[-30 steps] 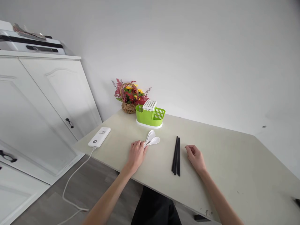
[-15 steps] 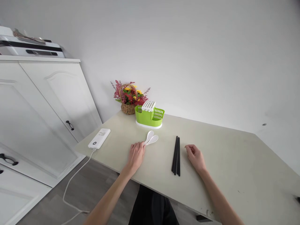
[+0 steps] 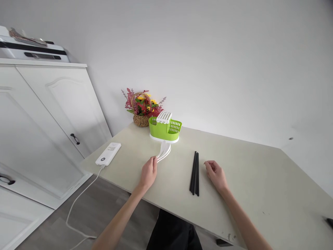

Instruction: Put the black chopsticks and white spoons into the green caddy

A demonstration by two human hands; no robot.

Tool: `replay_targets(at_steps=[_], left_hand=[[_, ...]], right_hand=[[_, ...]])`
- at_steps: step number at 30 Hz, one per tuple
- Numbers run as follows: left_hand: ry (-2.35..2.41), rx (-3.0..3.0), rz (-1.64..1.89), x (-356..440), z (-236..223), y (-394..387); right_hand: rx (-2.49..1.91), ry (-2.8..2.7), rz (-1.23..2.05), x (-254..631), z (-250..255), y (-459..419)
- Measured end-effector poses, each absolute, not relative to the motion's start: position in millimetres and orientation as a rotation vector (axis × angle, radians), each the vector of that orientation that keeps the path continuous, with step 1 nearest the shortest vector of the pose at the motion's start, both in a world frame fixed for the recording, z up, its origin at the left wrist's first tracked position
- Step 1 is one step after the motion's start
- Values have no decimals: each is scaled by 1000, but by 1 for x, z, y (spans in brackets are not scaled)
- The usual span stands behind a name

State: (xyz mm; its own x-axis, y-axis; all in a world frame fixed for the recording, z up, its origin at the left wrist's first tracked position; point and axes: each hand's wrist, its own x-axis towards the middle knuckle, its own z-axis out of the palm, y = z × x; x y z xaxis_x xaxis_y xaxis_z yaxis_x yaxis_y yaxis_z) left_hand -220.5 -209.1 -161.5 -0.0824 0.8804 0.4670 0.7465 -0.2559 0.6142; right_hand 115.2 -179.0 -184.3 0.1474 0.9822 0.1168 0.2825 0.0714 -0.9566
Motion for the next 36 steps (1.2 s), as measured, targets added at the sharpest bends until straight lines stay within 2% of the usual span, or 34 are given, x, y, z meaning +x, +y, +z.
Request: replay_targets(at_steps=[6, 12, 15, 24, 29, 36], left_hand=[[1484, 1638, 1397, -179, -142, -230], [1213, 1666, 1248, -123, -105, -253], [1171, 1696, 1226, -110, -94, -263], [1234, 1999, 1028, -88, -103, -273], [1213, 2199, 948, -82, -103, -267], [1293, 2068, 1025, -111, -131, -248]], right_hand=[[-1282, -1420, 988, 89, -150, -201], [-905, -1304, 1449, 46, -100, -233], [-843, -1079, 1557, 38, -90, -241], [-905, -905, 1460, 39, -100, -245], [-933, -836, 1440, 69, -101, -237], [-1505, -1096, 1160, 161, -126, -216]])
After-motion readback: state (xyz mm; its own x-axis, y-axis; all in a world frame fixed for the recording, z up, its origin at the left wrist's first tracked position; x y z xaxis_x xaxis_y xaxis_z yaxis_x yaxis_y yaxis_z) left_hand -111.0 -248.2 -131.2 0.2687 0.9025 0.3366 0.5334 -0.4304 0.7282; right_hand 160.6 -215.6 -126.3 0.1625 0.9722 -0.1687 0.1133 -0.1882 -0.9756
